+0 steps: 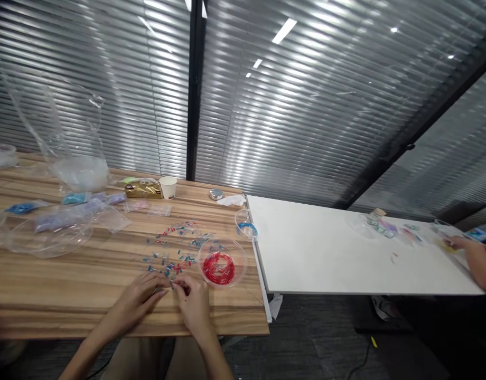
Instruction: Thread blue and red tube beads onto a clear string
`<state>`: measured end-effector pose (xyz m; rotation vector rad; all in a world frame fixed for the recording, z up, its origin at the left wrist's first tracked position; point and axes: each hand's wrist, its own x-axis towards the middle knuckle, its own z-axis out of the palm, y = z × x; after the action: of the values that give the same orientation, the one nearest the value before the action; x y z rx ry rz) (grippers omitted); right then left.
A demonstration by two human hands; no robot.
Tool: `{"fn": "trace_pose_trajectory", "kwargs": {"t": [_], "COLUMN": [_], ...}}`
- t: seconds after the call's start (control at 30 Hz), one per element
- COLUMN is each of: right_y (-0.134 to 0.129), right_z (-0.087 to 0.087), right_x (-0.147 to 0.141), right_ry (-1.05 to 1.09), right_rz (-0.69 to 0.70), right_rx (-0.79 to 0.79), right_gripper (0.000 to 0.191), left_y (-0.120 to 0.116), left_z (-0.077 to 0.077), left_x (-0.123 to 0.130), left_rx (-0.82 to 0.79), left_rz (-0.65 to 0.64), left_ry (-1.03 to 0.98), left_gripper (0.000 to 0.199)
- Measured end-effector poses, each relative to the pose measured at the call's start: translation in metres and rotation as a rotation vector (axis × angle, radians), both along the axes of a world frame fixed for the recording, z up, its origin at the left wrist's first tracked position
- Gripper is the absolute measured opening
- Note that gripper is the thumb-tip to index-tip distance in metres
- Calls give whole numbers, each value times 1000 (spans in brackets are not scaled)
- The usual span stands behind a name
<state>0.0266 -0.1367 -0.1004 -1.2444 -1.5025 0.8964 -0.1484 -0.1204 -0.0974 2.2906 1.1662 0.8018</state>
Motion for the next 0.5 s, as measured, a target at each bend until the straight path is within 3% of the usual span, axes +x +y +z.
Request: {"fn": "trace_pose_trajectory", "kwargs": {"t": [0.27, 0.5], "right_y": [-9, -9], "right_z": [5, 5], "right_x": [3, 4], "right_ry": [-99, -67], "right_rz": [97, 69], "right_rx": [71, 42], "right_gripper": [19, 18], "left_y": [0, 2], "left_z": [4, 8], "left_x": [0, 0], "left_rx": [-20, -51], "left_rz": [-12, -37], "left_ry": [-13, 8], "left_gripper": [17, 16]}}
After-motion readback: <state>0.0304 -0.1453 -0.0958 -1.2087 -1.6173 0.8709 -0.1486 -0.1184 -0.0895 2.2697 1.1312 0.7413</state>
